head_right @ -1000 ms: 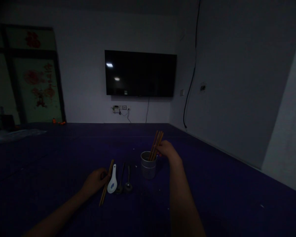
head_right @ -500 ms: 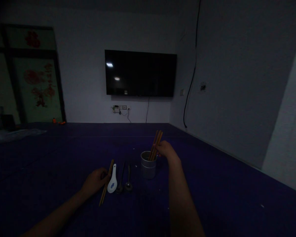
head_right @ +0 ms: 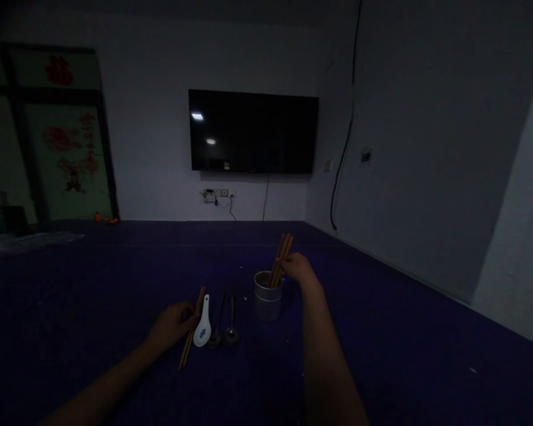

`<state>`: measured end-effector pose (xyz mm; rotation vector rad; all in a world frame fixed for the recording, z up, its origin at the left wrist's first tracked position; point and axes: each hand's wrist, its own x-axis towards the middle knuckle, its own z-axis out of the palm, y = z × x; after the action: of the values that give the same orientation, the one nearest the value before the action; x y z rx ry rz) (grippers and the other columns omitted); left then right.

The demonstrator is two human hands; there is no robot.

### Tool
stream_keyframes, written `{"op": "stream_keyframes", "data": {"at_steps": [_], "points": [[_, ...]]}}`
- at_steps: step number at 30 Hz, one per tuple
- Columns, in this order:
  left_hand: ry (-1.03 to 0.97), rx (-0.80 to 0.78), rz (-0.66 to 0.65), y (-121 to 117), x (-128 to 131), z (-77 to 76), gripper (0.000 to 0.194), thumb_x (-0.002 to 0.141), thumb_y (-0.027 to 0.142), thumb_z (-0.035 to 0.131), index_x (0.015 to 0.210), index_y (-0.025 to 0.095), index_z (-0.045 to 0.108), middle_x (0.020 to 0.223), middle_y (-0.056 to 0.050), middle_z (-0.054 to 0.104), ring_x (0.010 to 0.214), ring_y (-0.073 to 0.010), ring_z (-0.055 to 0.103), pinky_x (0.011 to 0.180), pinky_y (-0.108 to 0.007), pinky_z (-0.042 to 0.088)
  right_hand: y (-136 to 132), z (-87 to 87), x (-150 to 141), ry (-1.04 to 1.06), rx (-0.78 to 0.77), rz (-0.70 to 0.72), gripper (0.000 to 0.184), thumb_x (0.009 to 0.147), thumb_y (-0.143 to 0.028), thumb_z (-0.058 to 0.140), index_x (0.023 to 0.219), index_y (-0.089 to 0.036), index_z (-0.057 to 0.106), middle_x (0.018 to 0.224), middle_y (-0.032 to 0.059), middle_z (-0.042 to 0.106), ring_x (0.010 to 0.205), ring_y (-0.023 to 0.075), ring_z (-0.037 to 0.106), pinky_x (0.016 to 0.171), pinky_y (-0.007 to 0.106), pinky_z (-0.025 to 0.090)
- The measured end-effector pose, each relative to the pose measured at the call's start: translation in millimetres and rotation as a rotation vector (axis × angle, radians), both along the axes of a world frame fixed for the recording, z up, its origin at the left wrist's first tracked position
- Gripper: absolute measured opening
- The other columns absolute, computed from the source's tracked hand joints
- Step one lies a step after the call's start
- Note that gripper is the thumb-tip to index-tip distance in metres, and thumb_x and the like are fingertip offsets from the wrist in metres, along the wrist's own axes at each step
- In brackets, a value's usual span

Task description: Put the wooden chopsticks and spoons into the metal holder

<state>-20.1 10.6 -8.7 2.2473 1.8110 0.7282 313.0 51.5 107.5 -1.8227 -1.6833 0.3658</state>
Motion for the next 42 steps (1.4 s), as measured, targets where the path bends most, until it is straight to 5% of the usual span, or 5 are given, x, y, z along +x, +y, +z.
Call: {"op": "stream_keyframes", "data": {"at_steps": [21,35,39,42], "points": [[0.025,0.005,-0.010,3,2,-0.9,0.025,0.084,0.037,0.048,0.085,0.018,0.064,0.081,-0.005,0.067,0.075,-0.0166,0.060,0.060,-0.023,0.034,1,-6.0,-6,0.041,0.081,0.011,0.041,0.082,-0.031,0.055,0.043,-0.017,0.054,0.043,-0.0008,0.053,0.046,0.0107,0.052,0.047,0.020,0.033],[0.001,0.000,-0.001,3,2,-2.5,0.025,0.085,0.037,0.047,0.085,0.018,0.064,0.082,-0.004,0.067,0.077,-0.0161,0.060,0.060,-0.023,0.034,-2,-5.3,-6,-0.041,0.096,-0.040,0.039,0.081,-0.039,0.057,0.050,-0.015,0.062,0.048,0.0018,0.060,0.049,0.0125,0.056,0.047,0.021,0.034],[0.005,-0.004,-0.003,2,3,-1.5,0.027,0.085,0.038,0.046,0.085,0.018,0.064,0.081,-0.005,0.067,0.076,-0.0165,0.061,0.059,-0.023,0.034,-7,4.6,-1,-0.086,0.162,-0.125,0.033,0.078,-0.045,0.061,0.076,-0.014,0.072,0.061,0.0060,0.067,0.064,0.0188,0.064,0.055,0.023,0.040],[0.020,-0.010,0.002,1,3,0.0,0.027,0.085,0.038,0.046,0.085,0.018,0.064,0.081,-0.005,0.067,0.077,-0.0167,0.061,0.059,-0.023,0.034,-16,19.7,1,-0.094,0.264,-0.235,0.052,0.080,-0.047,0.058,0.115,-0.009,0.062,0.086,0.0143,0.070,0.089,0.0254,0.064,0.069,0.028,0.044]]}}
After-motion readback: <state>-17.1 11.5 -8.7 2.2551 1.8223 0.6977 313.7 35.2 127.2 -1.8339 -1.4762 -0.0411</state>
